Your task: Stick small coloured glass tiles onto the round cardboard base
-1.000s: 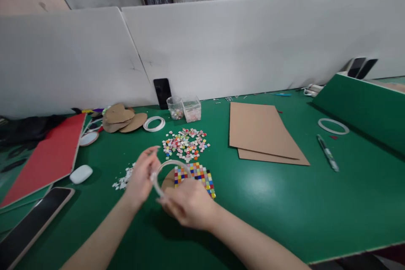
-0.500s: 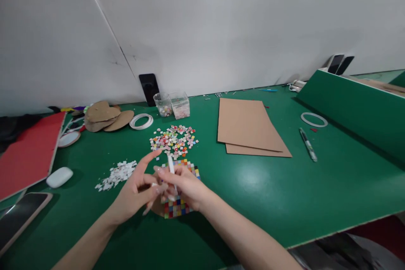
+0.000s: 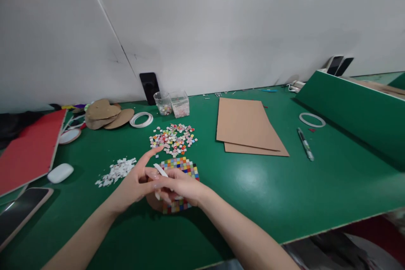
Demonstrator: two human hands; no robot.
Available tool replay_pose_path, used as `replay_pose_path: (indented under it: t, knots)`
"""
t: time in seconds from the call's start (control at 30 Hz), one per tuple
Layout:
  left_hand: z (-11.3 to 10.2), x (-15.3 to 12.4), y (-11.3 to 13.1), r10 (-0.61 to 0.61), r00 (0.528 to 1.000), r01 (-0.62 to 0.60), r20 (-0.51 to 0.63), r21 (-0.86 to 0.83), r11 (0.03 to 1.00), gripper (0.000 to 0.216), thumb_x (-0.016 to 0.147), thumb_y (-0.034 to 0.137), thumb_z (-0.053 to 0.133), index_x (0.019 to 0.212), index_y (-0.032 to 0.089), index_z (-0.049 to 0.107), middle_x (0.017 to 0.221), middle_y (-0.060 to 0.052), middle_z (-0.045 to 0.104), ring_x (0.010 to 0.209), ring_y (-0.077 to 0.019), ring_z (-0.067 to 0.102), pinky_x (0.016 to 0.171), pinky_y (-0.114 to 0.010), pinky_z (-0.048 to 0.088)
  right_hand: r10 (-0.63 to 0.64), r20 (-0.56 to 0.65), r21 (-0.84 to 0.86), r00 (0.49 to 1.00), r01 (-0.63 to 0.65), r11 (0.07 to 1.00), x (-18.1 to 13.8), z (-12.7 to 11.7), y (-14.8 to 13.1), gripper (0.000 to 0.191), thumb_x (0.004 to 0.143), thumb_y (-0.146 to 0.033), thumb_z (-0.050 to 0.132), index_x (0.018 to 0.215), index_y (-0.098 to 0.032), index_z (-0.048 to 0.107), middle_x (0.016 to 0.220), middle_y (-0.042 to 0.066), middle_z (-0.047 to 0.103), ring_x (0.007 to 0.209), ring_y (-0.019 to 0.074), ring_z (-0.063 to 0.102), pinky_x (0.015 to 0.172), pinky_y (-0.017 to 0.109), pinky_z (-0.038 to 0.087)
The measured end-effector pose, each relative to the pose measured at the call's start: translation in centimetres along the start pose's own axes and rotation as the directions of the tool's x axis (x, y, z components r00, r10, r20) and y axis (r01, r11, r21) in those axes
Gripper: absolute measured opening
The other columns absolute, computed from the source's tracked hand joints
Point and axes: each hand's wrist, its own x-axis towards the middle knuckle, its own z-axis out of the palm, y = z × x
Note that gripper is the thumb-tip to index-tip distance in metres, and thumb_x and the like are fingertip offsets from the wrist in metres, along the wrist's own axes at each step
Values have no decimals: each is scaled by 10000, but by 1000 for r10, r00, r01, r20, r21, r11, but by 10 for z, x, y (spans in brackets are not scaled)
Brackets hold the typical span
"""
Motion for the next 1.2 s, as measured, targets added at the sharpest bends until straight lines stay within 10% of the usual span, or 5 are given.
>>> replay_pose_path:
  t: [0.43, 0.8, 1.2]
  knots:
    - [5, 8, -13, 281, 946, -250, -162, 186, 950, 631, 672, 223, 676, 1233, 245, 387, 473, 98, 411, 400, -66, 406, 397, -147, 294, -25, 105, 116, 994, 13, 993, 5, -2, -1, 363, 838, -303, 402, 498, -179, 416, 343, -90, 348, 311, 43, 253, 408, 185, 329]
    - [-19, -5, -43, 477, 772, -402, -420, 258, 878, 114, 777, 286, 563, 809, 177, 558, 416, 83, 342, 370, -58, 300, 381, -173, 227, -245, -210, -138, 947, 219, 966, -60, -15, -84, 385, 901, -304, 348, 535, -189, 376, 442, -101, 231, 354, 36, 144, 410, 171, 244]
    - [-26, -8, -55, 472, 832, -293, -291, 493, 820, 189, 839, 352, 464, 784, 183, 529, 420, 80, 326, 366, -69, 299, 368, -188, 226, -263, -308, -206, 914, 206, 957, -52, -12, -84, 336, 884, -301, 420, 572, -180, 399, 454, -98, 316, 340, 34, 199, 405, 179, 303]
